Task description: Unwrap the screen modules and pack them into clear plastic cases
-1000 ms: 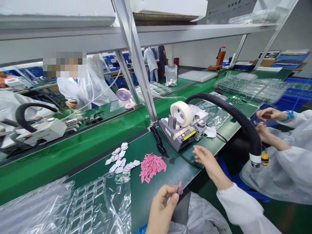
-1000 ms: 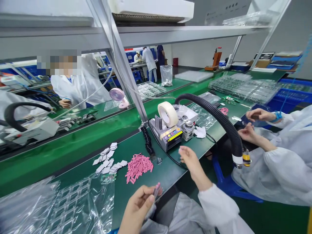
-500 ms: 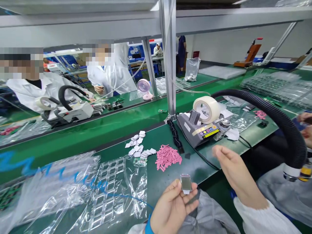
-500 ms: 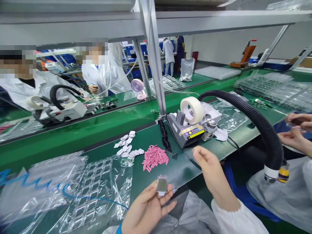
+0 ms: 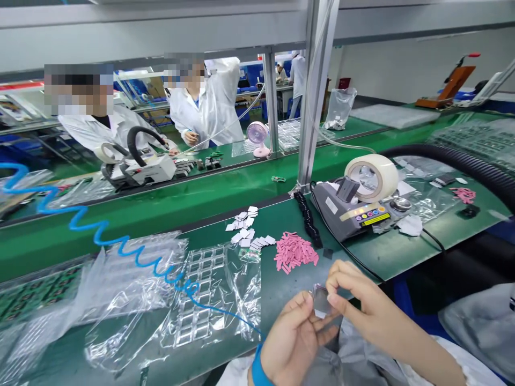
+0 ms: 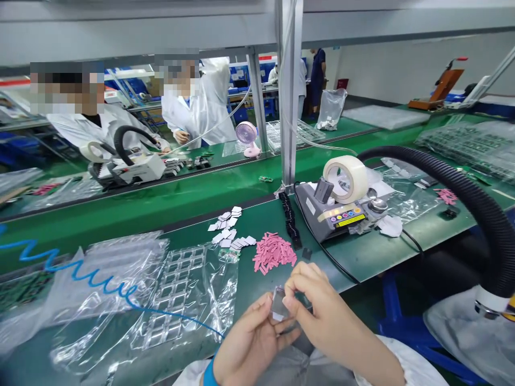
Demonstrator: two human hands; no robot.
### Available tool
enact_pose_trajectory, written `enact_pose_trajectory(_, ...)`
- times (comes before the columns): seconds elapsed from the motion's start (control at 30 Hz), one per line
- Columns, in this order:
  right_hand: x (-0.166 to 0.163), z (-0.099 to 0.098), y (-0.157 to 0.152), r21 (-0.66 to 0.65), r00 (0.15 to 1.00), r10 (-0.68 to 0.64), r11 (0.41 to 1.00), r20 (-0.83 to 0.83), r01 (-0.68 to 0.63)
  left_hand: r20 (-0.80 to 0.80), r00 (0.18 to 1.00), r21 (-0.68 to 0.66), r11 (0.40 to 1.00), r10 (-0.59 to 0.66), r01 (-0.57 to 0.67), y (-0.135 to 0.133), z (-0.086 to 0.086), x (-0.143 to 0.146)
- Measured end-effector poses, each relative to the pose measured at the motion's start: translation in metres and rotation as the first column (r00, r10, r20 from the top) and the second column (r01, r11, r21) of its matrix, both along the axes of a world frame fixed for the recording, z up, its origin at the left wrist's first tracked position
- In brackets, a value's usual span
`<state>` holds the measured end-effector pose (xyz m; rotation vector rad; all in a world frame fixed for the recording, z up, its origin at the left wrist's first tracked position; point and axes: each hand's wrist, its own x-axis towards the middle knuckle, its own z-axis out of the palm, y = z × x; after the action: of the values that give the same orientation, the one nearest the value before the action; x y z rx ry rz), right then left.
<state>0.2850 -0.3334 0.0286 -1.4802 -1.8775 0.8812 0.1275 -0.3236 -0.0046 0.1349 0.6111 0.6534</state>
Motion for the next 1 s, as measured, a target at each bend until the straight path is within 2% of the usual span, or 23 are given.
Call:
enact_pose_trajectory(0.1,-0.011,-0.009,0.002,0.157,0.983,-0.08,0.986,0.167,0.053,0.002,1.0,0.035,0.999,0.025,-0.025,0.0,0.001,-0.007)
enact_pose_trajectory(0.2,-0.022,-0.012,0.001,0.305,0.963,-0.113,0.952,0.246,0.034,0.006,0.997,0.07,0.995,0.075,-0.075,0.0,0.003,-0.014)
enact_pose_trajectory(0.3,-0.03,0.001,-0.007,0.444,0.962,-0.065,0.894,0.265,-0.062,0.022,0.993,0.071,0.991,0.116,-0.117,0.001,0.004,-0.022)
enact_pose_trajectory(0.4,-0.035,0.022,-0.018,0.586,0.938,-0.041,0.79,0.343,-0.18,0.028,0.995,0.04,0.994,0.1,-0.101,0.002,0.007,-0.032)
enact_pose_trajectory(0.47,-0.036,0.031,-0.022,0.608,0.924,-0.022,0.759,0.381,-0.233,0.043,0.996,0.02,0.996,0.083,-0.084,0.001,0.011,-0.037)
enact_pose_trajectory(0.5,-0.037,0.033,-0.022,0.601,0.926,-0.011,0.764,0.377,-0.235,0.055,0.995,0.013,0.997,0.079,-0.08,0.001,0.013,-0.039)
enact_pose_trajectory(0.63,-0.038,0.026,-0.015,0.496,0.961,0.001,0.856,0.276,-0.144,0.088,0.993,0.025,0.997,0.076,-0.079,-0.002,0.017,-0.041)
enact_pose_trajectory(0.8,-0.04,0.017,0.002,0.361,0.974,0.021,0.927,0.227,-0.104,0.045,0.987,-0.033,0.988,0.153,-0.151,-0.002,0.015,-0.039)
enact_pose_trajectory(0.9,-0.046,0.01,0.01,0.372,0.963,-0.025,0.925,0.269,-0.08,0.034,0.988,-0.026,0.988,0.153,-0.152,0.0,0.014,-0.038)
enact_pose_trajectory(1.0,-0.053,-0.003,0.014,0.501,0.939,-0.187,0.865,0.287,0.019,0.001,0.984,-0.002,0.984,0.177,-0.177,0.001,0.012,-0.039)
